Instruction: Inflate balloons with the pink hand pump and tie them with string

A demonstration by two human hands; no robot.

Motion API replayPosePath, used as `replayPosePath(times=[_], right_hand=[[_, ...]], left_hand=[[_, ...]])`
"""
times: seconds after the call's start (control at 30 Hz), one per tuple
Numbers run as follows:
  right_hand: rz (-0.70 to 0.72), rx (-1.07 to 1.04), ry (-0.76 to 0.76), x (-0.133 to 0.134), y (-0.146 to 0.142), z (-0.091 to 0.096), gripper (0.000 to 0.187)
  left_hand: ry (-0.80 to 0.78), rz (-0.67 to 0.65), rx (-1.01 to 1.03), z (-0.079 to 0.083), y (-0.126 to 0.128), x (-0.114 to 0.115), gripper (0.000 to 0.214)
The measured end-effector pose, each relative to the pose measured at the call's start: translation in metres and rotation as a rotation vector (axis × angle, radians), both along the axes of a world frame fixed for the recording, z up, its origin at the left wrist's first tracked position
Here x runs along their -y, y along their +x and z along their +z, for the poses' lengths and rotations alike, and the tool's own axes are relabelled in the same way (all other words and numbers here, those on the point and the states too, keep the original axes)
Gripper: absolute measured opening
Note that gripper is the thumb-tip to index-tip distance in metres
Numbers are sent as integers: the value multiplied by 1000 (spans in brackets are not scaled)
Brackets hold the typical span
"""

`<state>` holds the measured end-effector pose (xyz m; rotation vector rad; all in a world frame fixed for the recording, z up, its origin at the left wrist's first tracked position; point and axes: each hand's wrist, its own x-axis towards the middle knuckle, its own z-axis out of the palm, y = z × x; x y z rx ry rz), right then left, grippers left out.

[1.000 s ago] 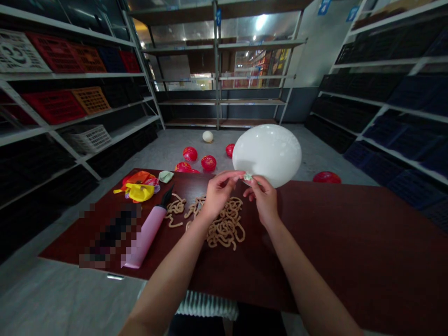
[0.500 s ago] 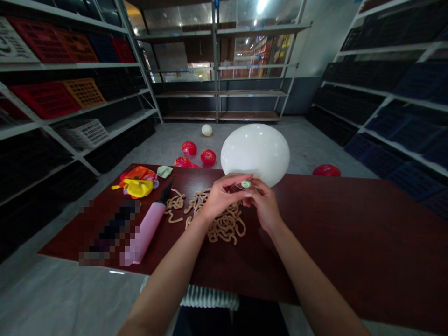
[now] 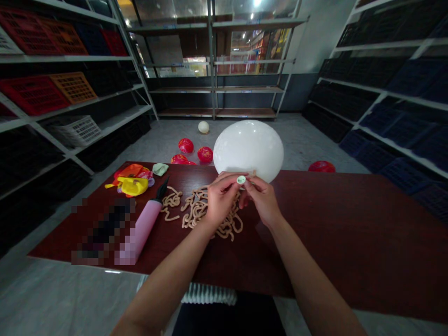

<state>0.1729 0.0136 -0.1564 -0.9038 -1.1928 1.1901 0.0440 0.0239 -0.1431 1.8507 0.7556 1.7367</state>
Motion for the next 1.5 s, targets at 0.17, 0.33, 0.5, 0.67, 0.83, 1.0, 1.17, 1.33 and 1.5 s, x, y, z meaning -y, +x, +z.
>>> replayPosePath(times=[0.17,0.33,0.5,0.67,0.83,1.0,1.17,1.33,1.5], right_hand=[[142,-31,-77,3,4,8,61],[197,-52,-44,10,11,15,68],[64,-25,-32,14,14,18,50],[-218,148,98,17,8,17,37],[-275,-50,114,16,6,20,35],[-105,-258,48,8,16,20,38],[29,-24,40,9,15,18,39],[-36,494,100,8,7,6,30],[-248,985,108,10,-9,-9,40]], left_hand=[[61,115,-11,-2,0,6,16],[266,95,-147,-1,-3,13,20],[433,21,-337,3,-12,11,28],[391,-3,-442,2,-15,6,23],[220,-30,-297,5,-8,5,15],[21,23,-112,5,-6,-2,11],[-243,73,100,1,-8,-16,13],[-570,-106,460,-4,-3,-19,16],[-796,-354,715,-6,11,-10,21]])
